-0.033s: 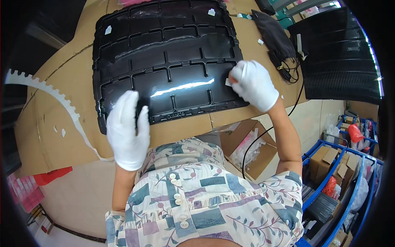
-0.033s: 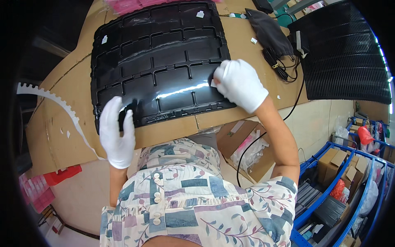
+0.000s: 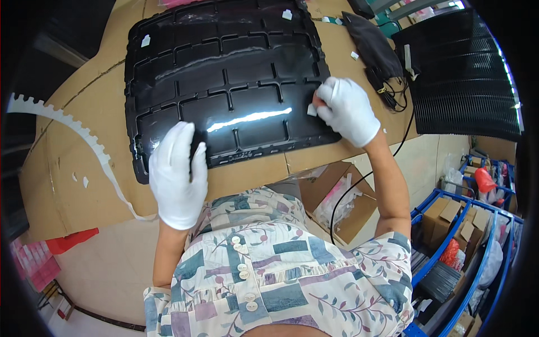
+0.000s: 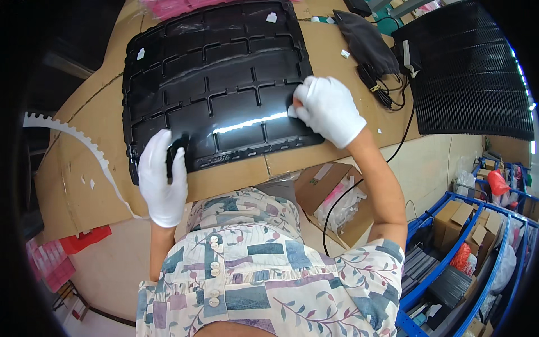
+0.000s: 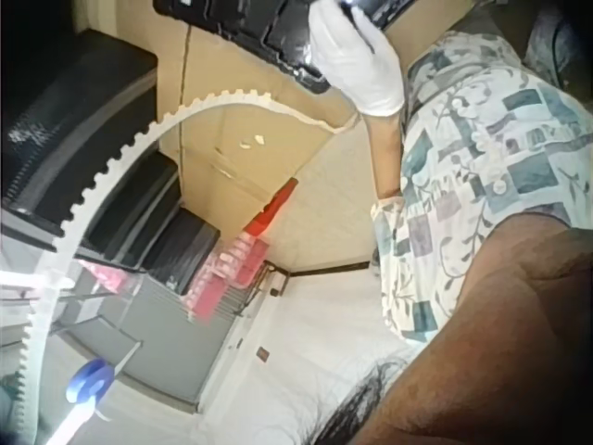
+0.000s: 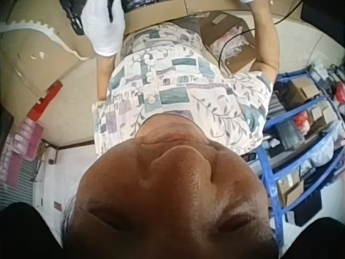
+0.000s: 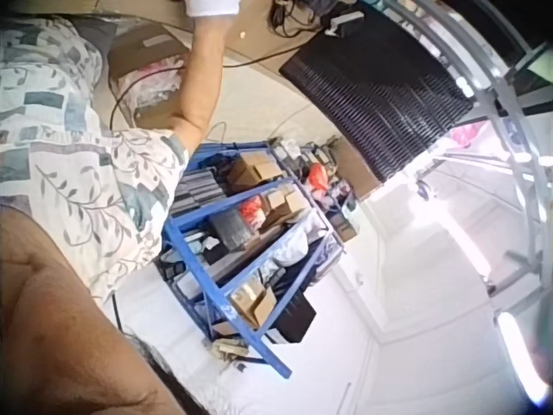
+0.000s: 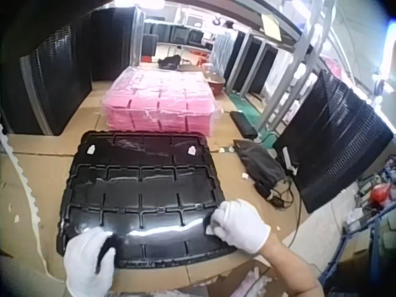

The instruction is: The person assembles plastic trays by hand, applying adhesive strips to the trays and inserting foam padding.

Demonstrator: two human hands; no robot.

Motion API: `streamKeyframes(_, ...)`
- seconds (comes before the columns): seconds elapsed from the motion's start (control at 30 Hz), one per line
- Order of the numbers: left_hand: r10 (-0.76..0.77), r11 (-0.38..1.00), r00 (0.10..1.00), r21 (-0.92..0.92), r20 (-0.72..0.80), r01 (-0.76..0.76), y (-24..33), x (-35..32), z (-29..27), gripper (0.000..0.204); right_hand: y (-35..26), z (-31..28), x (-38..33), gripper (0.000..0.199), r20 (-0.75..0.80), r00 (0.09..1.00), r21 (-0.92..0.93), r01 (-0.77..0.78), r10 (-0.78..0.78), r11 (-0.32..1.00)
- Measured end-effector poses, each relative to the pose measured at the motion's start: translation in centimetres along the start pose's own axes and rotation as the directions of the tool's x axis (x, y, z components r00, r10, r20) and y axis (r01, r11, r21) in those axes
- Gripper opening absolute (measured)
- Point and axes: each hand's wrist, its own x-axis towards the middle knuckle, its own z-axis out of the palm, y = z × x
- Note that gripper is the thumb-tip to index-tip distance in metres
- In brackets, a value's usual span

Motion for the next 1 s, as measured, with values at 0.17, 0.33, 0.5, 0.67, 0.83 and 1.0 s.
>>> streamKeyframes(0.17,0.088,0.994,0.996,0.066,0.014,-0.089,-0.7,0.0,1.2,0.039,-0.7,-0.7,1.0,0.018,0.105,0.993,-0.237,0.068,-0.044,0.969)
streamKeyframes(0.33,0.034,0.999,0.999,-0.038,0.002,-0.034,-1.1,0.0,1.3,0.043,0.0,-0.4,0.4,0.015,0.124,0.989,-0.112,0.1,-0.086,0.989)
streamKeyframes(0.5,0.043,0.997,0.983,0.052,0.178,-0.053,-0.8,0.4,0.7,0.051,-1.8,-0.6,0.2,0.013,0.152,0.974,-0.179,0.195,-0.169,0.964)
streamKeyframes(0.67,0.053,0.997,0.984,0.051,0.172,-0.063,-0.8,0.6,0.9,0.049,3.1,-0.9,-0.9,0.003,-0.019,0.882,0.529,-0.391,0.471,0.753)
streamKeyframes(0.83,0.079,0.995,0.987,0.056,0.14,-0.087,-0.8,0.8,0.9,0.046,7.2,-1.5,1.5,0.009,0.293,0.759,0.906,-0.414,0.582,0.085)
streamKeyframes(1.0,0.077,0.995,0.985,0.058,0.156,-0.087,-0.8,0.7,0.8,0.045,7.5,1.1,8.5,0.019,0.078,0.8,0.859,-0.357,0.595,0.368)
